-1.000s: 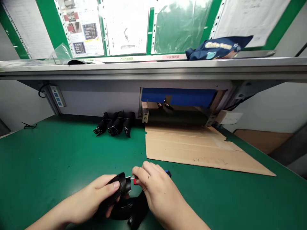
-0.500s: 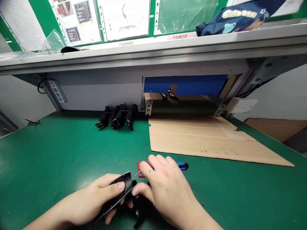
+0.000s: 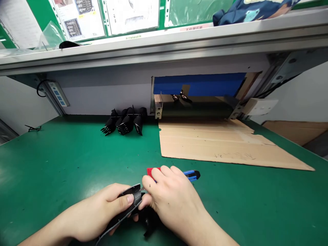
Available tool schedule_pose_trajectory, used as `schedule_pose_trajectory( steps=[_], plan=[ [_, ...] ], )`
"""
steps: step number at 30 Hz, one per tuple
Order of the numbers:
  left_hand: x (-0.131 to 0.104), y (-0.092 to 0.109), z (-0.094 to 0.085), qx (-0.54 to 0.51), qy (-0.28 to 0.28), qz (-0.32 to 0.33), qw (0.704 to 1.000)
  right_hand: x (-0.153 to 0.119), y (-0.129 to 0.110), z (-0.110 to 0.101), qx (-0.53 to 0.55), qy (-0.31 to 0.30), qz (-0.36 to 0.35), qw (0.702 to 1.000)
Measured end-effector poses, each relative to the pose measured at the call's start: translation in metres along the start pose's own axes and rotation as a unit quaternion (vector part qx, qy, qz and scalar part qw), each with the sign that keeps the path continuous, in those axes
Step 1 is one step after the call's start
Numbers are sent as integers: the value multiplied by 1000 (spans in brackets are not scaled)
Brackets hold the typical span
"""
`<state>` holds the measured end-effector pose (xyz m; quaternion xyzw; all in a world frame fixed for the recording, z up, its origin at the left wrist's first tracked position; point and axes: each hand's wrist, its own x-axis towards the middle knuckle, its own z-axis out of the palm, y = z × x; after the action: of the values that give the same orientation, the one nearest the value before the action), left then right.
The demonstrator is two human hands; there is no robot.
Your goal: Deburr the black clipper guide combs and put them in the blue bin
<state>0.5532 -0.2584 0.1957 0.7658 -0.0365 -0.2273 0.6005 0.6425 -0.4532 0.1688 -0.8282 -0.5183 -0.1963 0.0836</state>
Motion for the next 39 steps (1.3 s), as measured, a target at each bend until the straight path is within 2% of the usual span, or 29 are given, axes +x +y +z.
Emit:
schedule_pose_trajectory(
  steps=[8,11,14,16,18,20,23,25,28,32,39],
  plan=[
    [-3,7,1,73,19,32,997,-1,-2,3,28,-52,-5,998],
    [-4,5,2,91,25,30,995,-1,2,0,130,-109,-14,985],
    [-5,2,2,113,45,28,992,-4,9,-11,285,-158,-1,945],
    [-5,2,2,112,70,33,991,-6,16,-20,355,-158,25,921],
    [-5,2,2,85,89,41,992,-6,21,-25,373,-127,49,918],
    [-3,2,3,21,80,47,995,-6,23,-23,323,-86,65,940],
    [-1,0,3,-97,43,44,993,-4,21,-14,187,-34,66,980],
    [0,-3,4,-143,42,32,988,-3,19,-7,123,-4,54,991],
    [2,-5,5,-162,49,26,985,-3,16,-1,68,16,45,996],
    [3,-6,7,-170,56,37,983,-3,14,1,18,9,43,999],
    [3,-10,7,-168,92,23,981,-2,8,3,-22,1,35,999]
  ],
)
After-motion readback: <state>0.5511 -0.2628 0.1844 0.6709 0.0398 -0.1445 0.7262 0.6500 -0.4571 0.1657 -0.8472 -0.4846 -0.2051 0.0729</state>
